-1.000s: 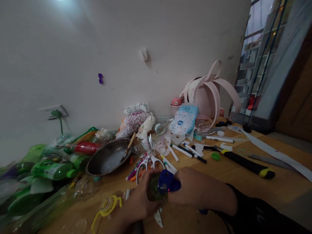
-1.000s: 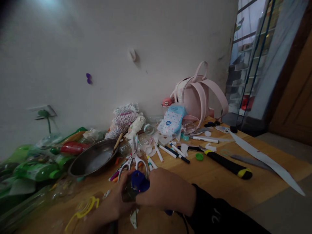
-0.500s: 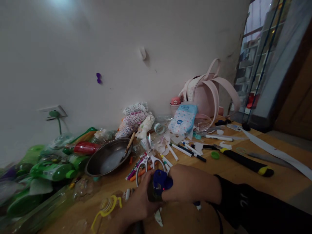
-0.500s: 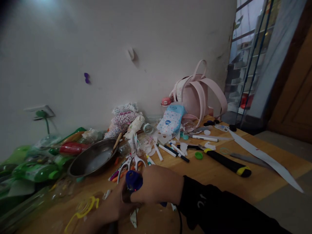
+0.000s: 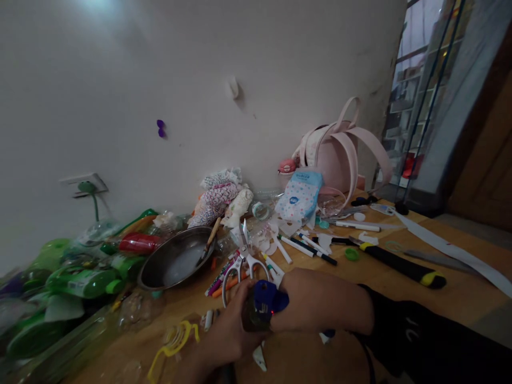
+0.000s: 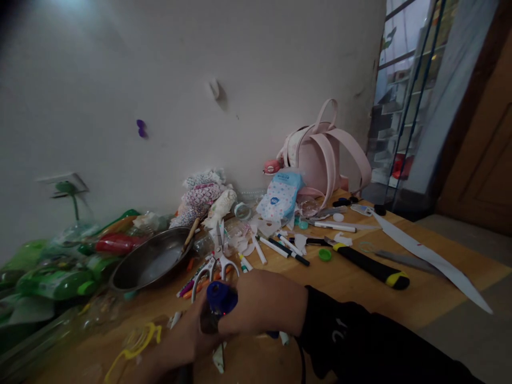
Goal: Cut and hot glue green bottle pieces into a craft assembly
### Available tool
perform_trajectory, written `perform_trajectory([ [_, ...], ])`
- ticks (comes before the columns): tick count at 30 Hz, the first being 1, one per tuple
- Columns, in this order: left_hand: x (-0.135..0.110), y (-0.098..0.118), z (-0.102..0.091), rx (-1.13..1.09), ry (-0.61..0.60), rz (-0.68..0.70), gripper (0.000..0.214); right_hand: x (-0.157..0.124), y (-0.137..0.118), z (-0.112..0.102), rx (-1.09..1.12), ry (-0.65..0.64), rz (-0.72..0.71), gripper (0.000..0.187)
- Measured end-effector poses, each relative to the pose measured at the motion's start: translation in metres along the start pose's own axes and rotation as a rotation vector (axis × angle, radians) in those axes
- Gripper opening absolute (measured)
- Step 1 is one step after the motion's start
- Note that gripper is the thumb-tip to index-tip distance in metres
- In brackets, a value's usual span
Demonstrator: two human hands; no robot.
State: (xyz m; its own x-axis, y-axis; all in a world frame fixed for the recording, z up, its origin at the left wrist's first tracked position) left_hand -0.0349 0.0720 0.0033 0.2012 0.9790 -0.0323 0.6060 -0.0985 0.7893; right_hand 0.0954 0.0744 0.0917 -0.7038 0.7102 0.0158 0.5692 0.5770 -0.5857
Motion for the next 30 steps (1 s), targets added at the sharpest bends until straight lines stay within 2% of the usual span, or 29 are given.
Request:
perform_trajectory([
  [6,0.0,-0.005,0.006,-0.079,-0.063,0.002,0.067,0.0,-0.003,0.001,-0.021,-0.014,-0.014,0.024],
  [8,0.001,-0.006,0.005,-0.09,-0.049,0.008,0.068,0.0,-0.002,0.002,-0.041,-0.007,-0.012,0.025],
  [11,0.001,-0.002,0.002,-0.08,-0.027,0.016,0.066,-0.001,-0.002,0.004,-0.072,0.008,-0.013,0.028],
  [17,0.0,0.004,0.004,-0.111,-0.074,0.016,0.065,-0.001,-0.005,0.003,-0.117,0.024,-0.02,0.032],
  [24,0.001,0.001,0.003,-0.059,-0.054,0.002,0.066,-0.003,0.0,0.005,-0.063,0.011,0.006,0.026],
  [30,0.001,0.005,0.0,-0.133,-0.035,-0.007,0.062,-0.015,0.023,0.016,0.167,-0.002,0.067,0.021],
])
Point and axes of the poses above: each hand's wrist, its own x-axis towards the middle knuckle, its own z-axis out of the palm, y = z × x, the point moved 9 cm from there along x, towards the middle knuckle, and after that the axes turned 10 degrees about -z, right-handed, at the moved point
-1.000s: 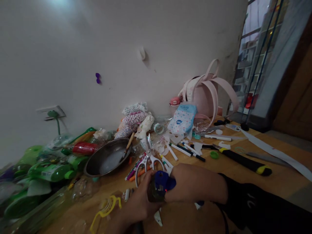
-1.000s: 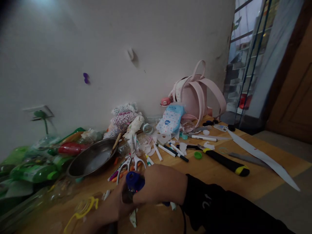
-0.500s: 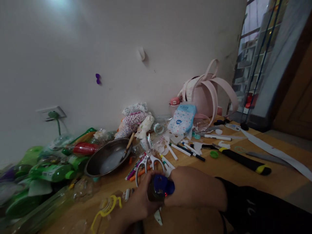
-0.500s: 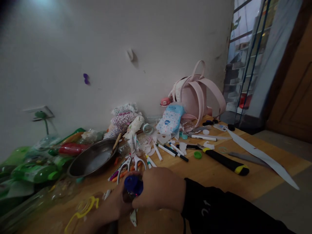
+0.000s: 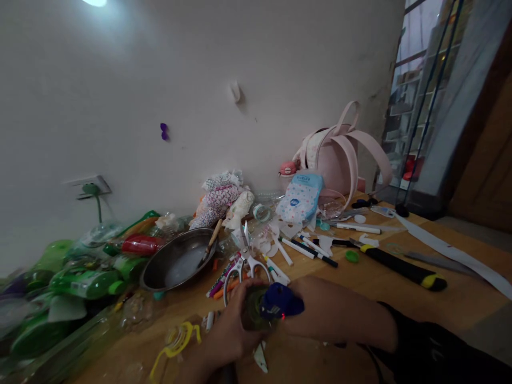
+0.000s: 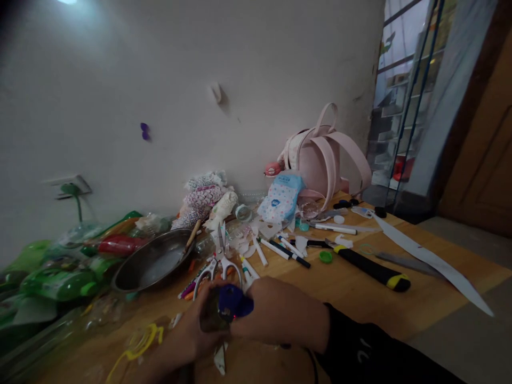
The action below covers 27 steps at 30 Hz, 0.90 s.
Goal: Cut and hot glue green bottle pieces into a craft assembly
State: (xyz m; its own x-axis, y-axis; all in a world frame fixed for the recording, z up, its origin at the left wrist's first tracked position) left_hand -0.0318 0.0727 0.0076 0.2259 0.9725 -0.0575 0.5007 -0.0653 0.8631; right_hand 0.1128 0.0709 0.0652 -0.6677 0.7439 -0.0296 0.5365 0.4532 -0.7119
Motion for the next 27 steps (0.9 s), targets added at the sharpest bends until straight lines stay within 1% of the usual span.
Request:
perform_trajectory([
  [2,0.002,0.001,-0.004,-0.052,0.039,-0.006,0.062,-0.009,0.011,-0.005,0.102,0.05,0.039,0.017],
  [4,0.003,0.0,-0.011,-0.074,0.115,-0.013,0.063,-0.022,0.026,-0.018,0.172,0.175,0.128,0.019],
  [6,0.005,-0.001,-0.018,-0.076,0.189,-0.02,0.061,-0.035,0.044,-0.031,0.174,0.321,0.23,0.024],
  [7,0.005,-0.003,-0.02,-0.08,0.215,-0.027,0.06,-0.039,0.051,-0.036,0.15,0.375,0.266,0.026],
  [8,0.006,-0.003,-0.022,-0.084,0.234,-0.03,0.059,-0.043,0.059,-0.039,0.103,0.399,0.32,0.029],
  [9,0.006,-0.004,-0.023,-0.091,0.249,-0.03,0.058,-0.045,0.068,-0.039,0.051,0.406,0.371,0.031],
  [11,0.006,-0.006,-0.025,-0.108,0.266,-0.026,0.056,-0.043,0.079,-0.038,-0.049,0.408,0.417,0.037],
  [13,0.006,-0.006,-0.027,-0.117,0.277,-0.022,0.055,-0.036,0.085,-0.035,-0.105,0.416,0.392,0.039],
  [16,0.004,-0.006,-0.028,-0.096,0.291,-0.033,0.056,-0.025,0.089,-0.025,-0.106,0.409,0.319,0.035],
  [18,0.003,-0.004,-0.029,-0.078,0.309,-0.046,0.057,-0.021,0.09,-0.02,-0.092,0.404,0.283,0.04],
  [20,0.003,-0.002,-0.03,-0.063,0.323,-0.055,0.057,-0.02,0.089,-0.017,-0.079,0.396,0.251,0.044],
  [23,0.003,-0.001,-0.03,-0.053,0.327,-0.057,0.057,-0.022,0.087,-0.014,-0.06,0.37,0.208,0.044],
  [27,0.004,-0.001,-0.029,-0.037,0.325,-0.045,0.056,-0.031,0.089,-0.012,-0.041,0.358,0.235,0.045],
])
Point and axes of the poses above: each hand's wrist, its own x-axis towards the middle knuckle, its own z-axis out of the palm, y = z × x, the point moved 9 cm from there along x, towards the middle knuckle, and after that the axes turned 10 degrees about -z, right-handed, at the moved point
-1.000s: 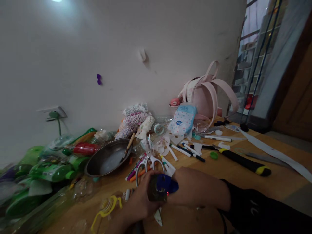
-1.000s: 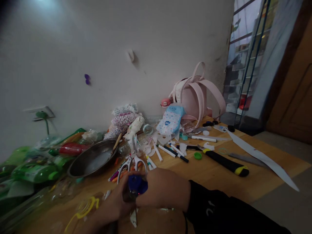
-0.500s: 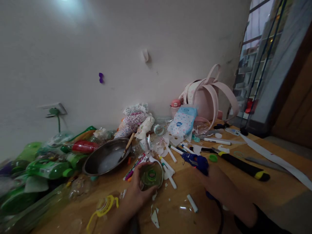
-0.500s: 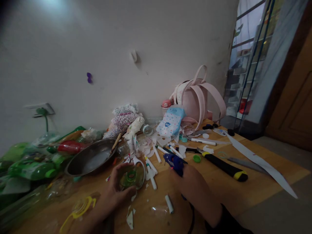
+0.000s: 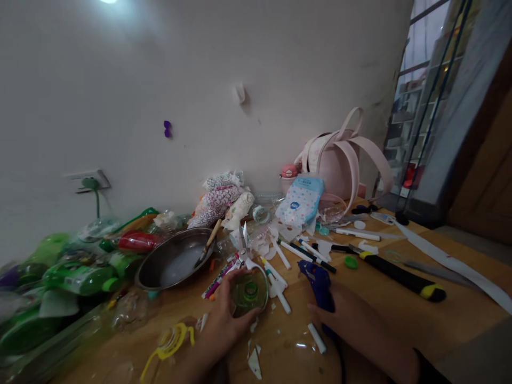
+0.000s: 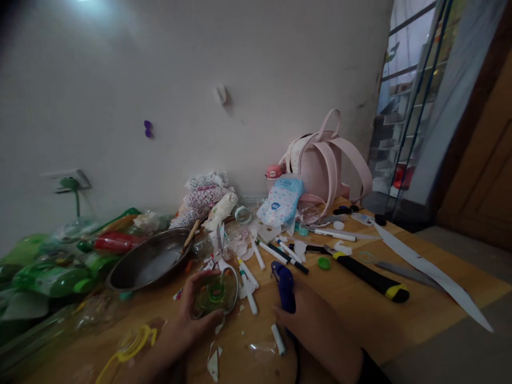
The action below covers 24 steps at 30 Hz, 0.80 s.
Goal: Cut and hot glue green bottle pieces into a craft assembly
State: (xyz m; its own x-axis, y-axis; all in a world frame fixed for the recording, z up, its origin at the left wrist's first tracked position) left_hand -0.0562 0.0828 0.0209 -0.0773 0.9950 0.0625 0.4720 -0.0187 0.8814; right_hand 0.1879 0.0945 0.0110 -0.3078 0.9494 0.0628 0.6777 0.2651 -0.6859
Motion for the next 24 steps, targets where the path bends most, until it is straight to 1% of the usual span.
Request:
perform_trajectory([
  [3,0.0,0.0,0.0,0.005,0.012,0.013,0.055,-0.005,0.002,0.002,0.016,-0.036,0.037,0.04],
  [7,-0.001,0.002,-0.002,0.055,0.038,0.02,0.055,-0.013,0.007,0.003,-0.021,-0.059,0.098,0.045],
  [9,-0.002,0.004,-0.005,0.107,0.071,0.032,0.053,-0.018,0.012,0.004,-0.029,-0.07,0.124,0.045],
  [15,-0.007,0.008,-0.011,0.24,0.158,0.124,0.052,-0.034,0.029,-0.002,-0.038,-0.07,0.151,0.041],
  [19,-0.008,0.009,-0.009,0.297,0.15,0.113,0.053,-0.04,0.039,-0.007,-0.056,-0.081,0.144,0.038],
  [22,-0.007,0.011,-0.007,0.303,0.131,0.073,0.053,-0.046,0.045,-0.014,-0.071,-0.056,0.156,0.037],
  [24,-0.007,0.012,-0.007,0.3,0.12,0.058,0.054,-0.05,0.045,-0.018,-0.067,-0.042,0.145,0.037],
])
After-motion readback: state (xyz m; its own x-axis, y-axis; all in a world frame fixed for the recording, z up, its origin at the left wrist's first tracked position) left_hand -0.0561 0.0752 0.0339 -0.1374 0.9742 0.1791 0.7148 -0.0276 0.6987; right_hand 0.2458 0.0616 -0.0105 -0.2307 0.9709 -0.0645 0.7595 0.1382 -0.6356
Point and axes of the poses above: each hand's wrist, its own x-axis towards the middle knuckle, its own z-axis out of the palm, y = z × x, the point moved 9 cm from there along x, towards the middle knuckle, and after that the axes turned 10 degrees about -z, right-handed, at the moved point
